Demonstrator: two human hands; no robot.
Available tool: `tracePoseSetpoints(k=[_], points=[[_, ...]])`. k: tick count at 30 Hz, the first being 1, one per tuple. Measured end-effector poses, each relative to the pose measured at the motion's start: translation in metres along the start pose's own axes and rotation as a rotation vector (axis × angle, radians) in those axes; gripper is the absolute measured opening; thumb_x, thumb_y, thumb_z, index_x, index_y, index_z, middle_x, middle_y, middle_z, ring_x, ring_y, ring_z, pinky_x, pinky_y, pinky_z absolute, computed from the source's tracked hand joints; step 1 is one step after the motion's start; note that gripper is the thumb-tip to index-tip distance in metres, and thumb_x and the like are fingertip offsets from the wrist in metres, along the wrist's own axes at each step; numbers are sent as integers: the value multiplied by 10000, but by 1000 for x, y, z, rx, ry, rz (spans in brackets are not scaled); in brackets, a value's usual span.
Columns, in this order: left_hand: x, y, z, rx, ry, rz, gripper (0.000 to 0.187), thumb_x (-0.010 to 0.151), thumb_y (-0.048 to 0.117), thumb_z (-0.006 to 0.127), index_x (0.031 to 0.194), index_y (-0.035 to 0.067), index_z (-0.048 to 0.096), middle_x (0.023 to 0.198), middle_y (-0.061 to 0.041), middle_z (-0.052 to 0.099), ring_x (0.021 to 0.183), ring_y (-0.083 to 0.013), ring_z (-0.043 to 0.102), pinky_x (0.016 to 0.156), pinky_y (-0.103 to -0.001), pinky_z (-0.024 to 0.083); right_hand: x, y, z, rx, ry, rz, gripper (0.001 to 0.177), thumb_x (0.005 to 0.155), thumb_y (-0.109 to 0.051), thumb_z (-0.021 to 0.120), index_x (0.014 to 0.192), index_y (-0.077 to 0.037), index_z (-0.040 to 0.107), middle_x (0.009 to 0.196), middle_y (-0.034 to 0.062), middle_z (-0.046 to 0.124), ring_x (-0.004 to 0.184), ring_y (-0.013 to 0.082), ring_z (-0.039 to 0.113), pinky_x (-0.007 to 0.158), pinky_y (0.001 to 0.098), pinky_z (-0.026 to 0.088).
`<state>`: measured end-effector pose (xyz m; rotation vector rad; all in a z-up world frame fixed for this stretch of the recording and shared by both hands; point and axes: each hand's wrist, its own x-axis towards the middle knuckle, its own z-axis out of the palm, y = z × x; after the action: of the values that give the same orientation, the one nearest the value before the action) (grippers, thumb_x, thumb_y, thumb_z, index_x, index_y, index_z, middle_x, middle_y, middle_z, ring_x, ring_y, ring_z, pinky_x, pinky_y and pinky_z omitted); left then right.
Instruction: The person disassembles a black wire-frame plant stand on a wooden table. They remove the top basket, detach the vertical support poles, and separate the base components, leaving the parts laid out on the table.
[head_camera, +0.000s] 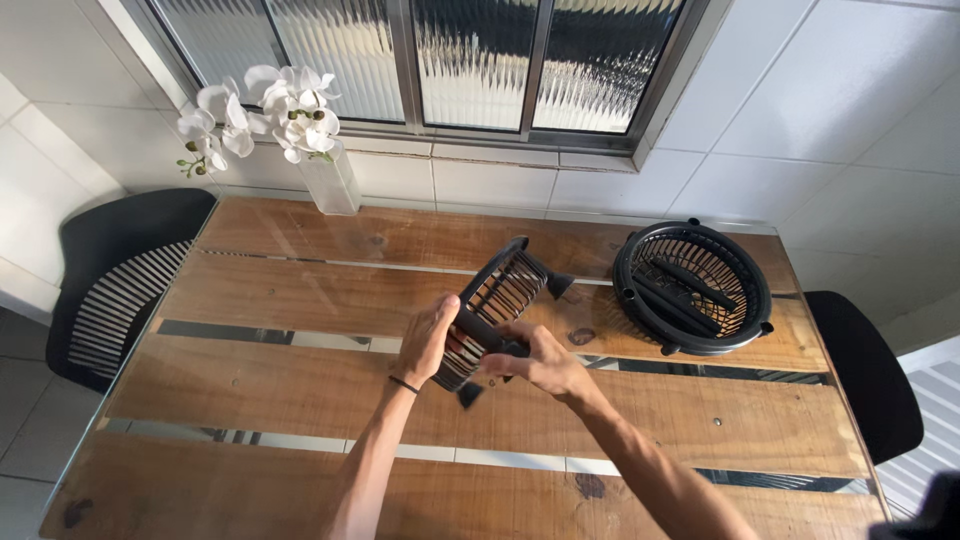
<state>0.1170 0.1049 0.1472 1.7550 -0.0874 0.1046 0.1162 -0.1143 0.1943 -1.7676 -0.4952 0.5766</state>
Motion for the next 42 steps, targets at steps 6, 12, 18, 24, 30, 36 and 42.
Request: tracePoseSetpoints(k=[6, 12, 18, 24, 30, 36, 42], points=[[-3, 18, 2, 337, 94, 200, 667, 1048, 604, 294, 916, 93, 702, 685, -98, 661, 642, -263, 672, 640, -415, 496, 2, 12, 2, 586, -348, 184, 364, 824, -216, 760, 1090, 11, 658, 1014, 139, 754, 926, 225, 755, 884, 390, 622], [-1, 27, 1, 380, 134, 154, 656, 1045, 588, 299, 903, 76, 682, 663, -123, 628, 658, -321, 661, 630, -455, 477, 7, 19, 6, 551, -274, 221, 325, 835, -139, 763, 1084, 2, 608, 885, 116, 689, 821, 215, 701, 805, 404, 600], [0, 23, -3, 328, 73, -16, 665, 1030, 589, 244, 834, 73, 614, 616, -108, 632, 616, -305, 675, 612, -455, 483, 17, 18, 13, 336, -204, 185, 282, 823, -142, 756, 1018, 20, 632, 802, 119, 704, 722, 194, 710, 704, 326, 637], [3, -9, -3, 331, 78, -205, 688, 1007, 605, 250, 942, 76, 684, 655, -116, 686, 638, -309, 722, 628, -438, 524, 20, 10, 18, -121, -77, 248, 297, 826, -169, 724, 1052, 3, 638, 776, 131, 706, 666, 219, 716, 632, 325, 638], [14, -59, -1, 574, 292, 259, 788, 1158, 641, 282, 1139, 9, 753, 978, -180, 734, 909, -358, 695, 786, -490, 530, 25, 37, 23, -704, 180, -69, 331, 843, -128, 674, 1109, 51, 590, 828, 196, 706, 633, 265, 710, 557, 370, 597], [14, -42, -59, 328, 325, -552, 810, 988, 730, 225, 1070, 102, 730, 660, -42, 685, 581, -209, 671, 651, -458, 523, 2, 64, -8, -906, 352, -207, 266, 822, -147, 687, 961, 34, 551, 800, 206, 663, 615, 327, 650, 524, 454, 543], [-2, -24, -53, 426, 318, -451, 862, 923, 761, 194, 996, 81, 717, 634, -60, 708, 509, -189, 682, 628, -386, 545, -4, 61, 10, -664, 322, -16, 300, 889, -249, 688, 990, 0, 554, 765, 133, 635, 524, 242, 617, 463, 420, 541]])
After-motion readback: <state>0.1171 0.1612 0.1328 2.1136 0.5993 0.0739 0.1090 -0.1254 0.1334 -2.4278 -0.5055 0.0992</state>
